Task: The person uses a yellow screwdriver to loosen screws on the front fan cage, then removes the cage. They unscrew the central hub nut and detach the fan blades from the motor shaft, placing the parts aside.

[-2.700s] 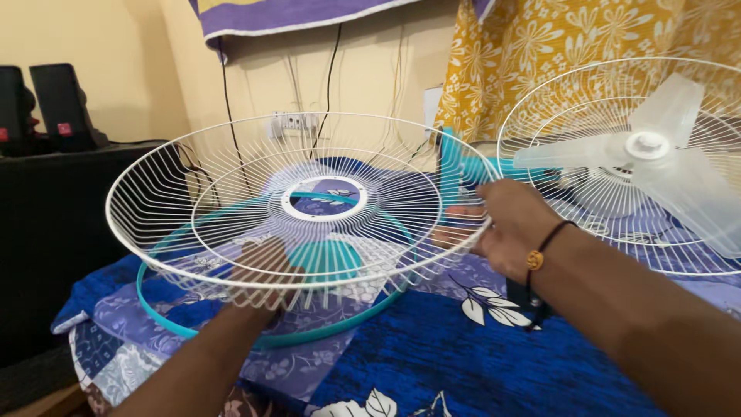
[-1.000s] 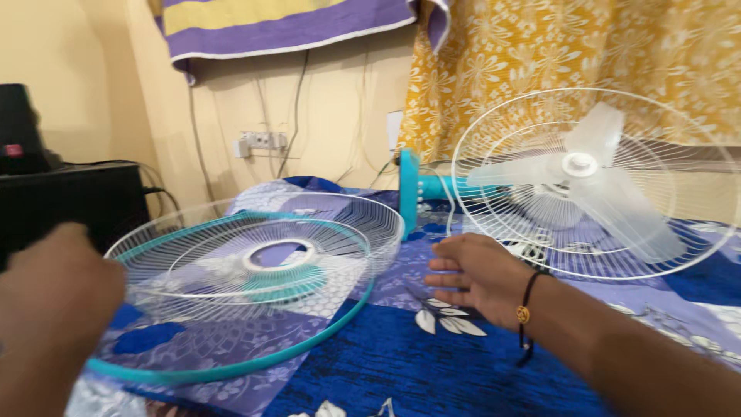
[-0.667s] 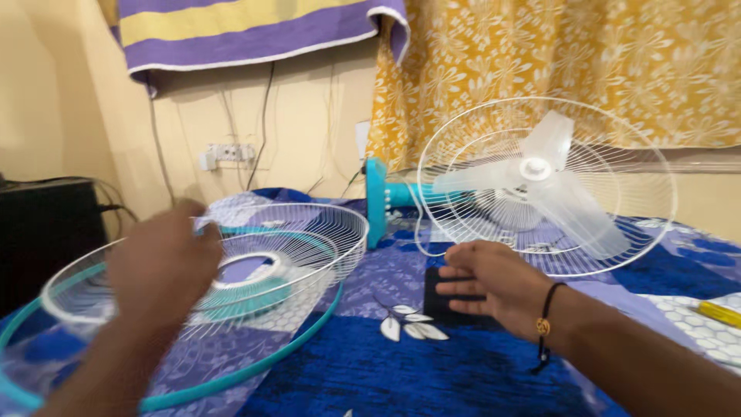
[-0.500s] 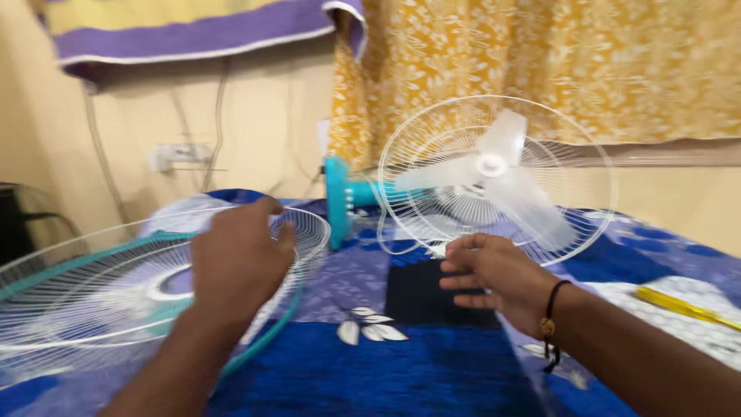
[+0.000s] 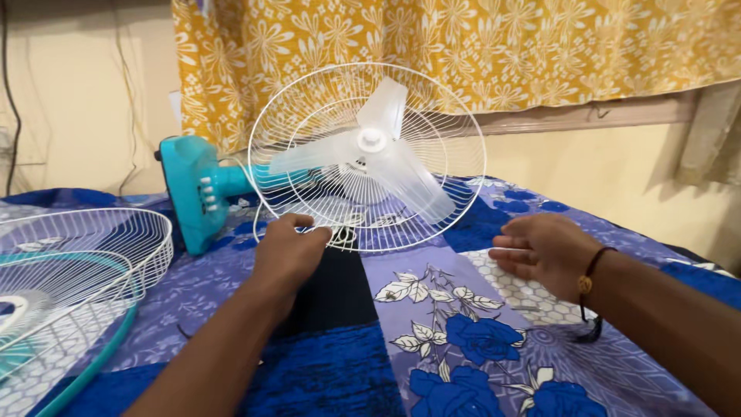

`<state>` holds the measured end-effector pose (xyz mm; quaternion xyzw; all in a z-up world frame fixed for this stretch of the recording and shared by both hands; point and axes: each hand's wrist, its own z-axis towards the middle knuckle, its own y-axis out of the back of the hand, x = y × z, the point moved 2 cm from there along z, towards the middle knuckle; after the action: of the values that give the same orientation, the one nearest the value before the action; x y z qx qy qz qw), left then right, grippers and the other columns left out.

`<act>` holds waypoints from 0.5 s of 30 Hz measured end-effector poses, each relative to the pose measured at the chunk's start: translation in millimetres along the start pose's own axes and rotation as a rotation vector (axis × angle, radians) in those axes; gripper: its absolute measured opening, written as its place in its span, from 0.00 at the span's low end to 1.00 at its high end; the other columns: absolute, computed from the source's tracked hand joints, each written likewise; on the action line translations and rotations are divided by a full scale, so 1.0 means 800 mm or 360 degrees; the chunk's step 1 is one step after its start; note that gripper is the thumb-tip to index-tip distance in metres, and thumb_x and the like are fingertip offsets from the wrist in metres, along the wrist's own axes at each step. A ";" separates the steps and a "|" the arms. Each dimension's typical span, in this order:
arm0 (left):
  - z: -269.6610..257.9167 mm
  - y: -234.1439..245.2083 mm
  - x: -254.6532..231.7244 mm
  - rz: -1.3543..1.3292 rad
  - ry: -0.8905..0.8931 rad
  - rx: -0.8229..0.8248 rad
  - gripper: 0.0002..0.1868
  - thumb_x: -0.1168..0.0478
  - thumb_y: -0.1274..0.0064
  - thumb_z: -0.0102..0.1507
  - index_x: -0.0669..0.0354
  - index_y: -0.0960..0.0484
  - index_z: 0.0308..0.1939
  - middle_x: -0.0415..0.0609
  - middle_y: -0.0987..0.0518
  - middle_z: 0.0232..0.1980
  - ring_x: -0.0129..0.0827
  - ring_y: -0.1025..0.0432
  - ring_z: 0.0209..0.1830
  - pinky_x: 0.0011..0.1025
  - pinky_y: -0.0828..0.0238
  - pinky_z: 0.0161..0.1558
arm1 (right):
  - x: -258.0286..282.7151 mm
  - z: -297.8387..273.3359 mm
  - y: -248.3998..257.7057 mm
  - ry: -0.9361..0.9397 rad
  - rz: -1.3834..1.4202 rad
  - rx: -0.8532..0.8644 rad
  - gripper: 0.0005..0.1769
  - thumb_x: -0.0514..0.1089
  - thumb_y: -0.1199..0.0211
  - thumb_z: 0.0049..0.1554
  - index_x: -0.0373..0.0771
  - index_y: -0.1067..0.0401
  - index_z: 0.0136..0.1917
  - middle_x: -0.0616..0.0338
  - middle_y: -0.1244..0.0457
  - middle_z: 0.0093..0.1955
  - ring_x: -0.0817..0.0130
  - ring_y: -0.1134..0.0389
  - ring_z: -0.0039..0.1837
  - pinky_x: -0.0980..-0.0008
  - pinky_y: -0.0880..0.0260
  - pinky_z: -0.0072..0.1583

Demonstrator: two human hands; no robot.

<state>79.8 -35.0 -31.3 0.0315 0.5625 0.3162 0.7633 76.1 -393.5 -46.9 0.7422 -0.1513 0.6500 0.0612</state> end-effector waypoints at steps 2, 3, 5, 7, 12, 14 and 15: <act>0.010 -0.001 0.011 -0.0077 0.0137 -0.0133 0.31 0.55 0.37 0.55 0.60 0.24 0.61 0.63 0.20 0.57 0.50 0.25 0.57 0.39 0.29 0.55 | -0.002 0.030 -0.014 -0.0020 0.0112 0.0132 0.27 0.41 0.44 0.62 0.27 0.41 0.71 0.39 0.38 0.69 0.50 0.31 0.66 0.58 0.28 0.65; 0.015 0.004 0.018 -0.0099 0.0185 -0.0211 0.31 0.57 0.39 0.55 0.62 0.25 0.61 0.64 0.20 0.57 0.51 0.25 0.57 0.39 0.29 0.55 | -0.003 0.041 -0.022 -0.0031 0.0170 0.0199 0.28 0.40 0.43 0.62 0.24 0.43 0.71 0.37 0.39 0.70 0.49 0.31 0.68 0.59 0.28 0.66; 0.025 0.019 0.030 -0.0141 0.0272 -0.0363 0.29 0.61 0.42 0.55 0.67 0.25 0.61 0.66 0.20 0.58 0.54 0.25 0.58 0.41 0.29 0.55 | -0.006 0.061 -0.046 -0.0127 0.0161 0.0245 0.29 0.41 0.44 0.63 0.26 0.43 0.73 0.37 0.41 0.71 0.46 0.33 0.68 0.59 0.28 0.66; 0.033 0.028 0.039 -0.0220 0.0302 -0.0400 0.28 0.61 0.43 0.56 0.69 0.24 0.59 0.65 0.20 0.57 0.52 0.24 0.56 0.40 0.29 0.53 | -0.013 0.078 -0.071 -0.0188 0.0162 0.0295 0.29 0.42 0.45 0.63 0.27 0.44 0.74 0.36 0.42 0.71 0.45 0.33 0.67 0.61 0.27 0.65; 0.049 0.019 0.052 -0.0455 0.0423 -0.0110 0.26 0.62 0.45 0.58 0.72 0.21 0.59 0.64 0.18 0.59 0.51 0.23 0.59 0.44 0.28 0.53 | -0.036 0.118 -0.108 -0.0226 0.0225 0.0367 0.27 0.40 0.49 0.66 0.30 0.50 0.75 0.31 0.41 0.69 0.50 0.29 0.63 0.71 0.23 0.60; 0.058 0.005 0.053 -0.0633 0.0622 0.0027 0.30 0.62 0.44 0.59 0.64 0.27 0.66 0.60 0.24 0.67 0.50 0.28 0.65 0.47 0.29 0.58 | -0.043 0.136 -0.110 -0.0261 0.0252 0.0392 0.24 0.39 0.50 0.67 0.26 0.47 0.72 0.33 0.39 0.69 0.52 0.28 0.63 0.71 0.25 0.58; 0.061 -0.004 0.054 -0.0765 0.0657 0.0104 0.31 0.62 0.44 0.61 0.63 0.31 0.68 0.60 0.28 0.69 0.52 0.30 0.66 0.48 0.28 0.60 | -0.045 0.145 -0.110 -0.0277 0.0273 0.0398 0.23 0.39 0.51 0.67 0.24 0.46 0.71 0.34 0.38 0.68 0.53 0.28 0.62 0.72 0.27 0.58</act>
<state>131.1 -0.3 -50.7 -0.1426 0.7068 0.1082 0.6844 208.3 -338.6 -89.8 0.7818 -0.1367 0.6000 -0.1007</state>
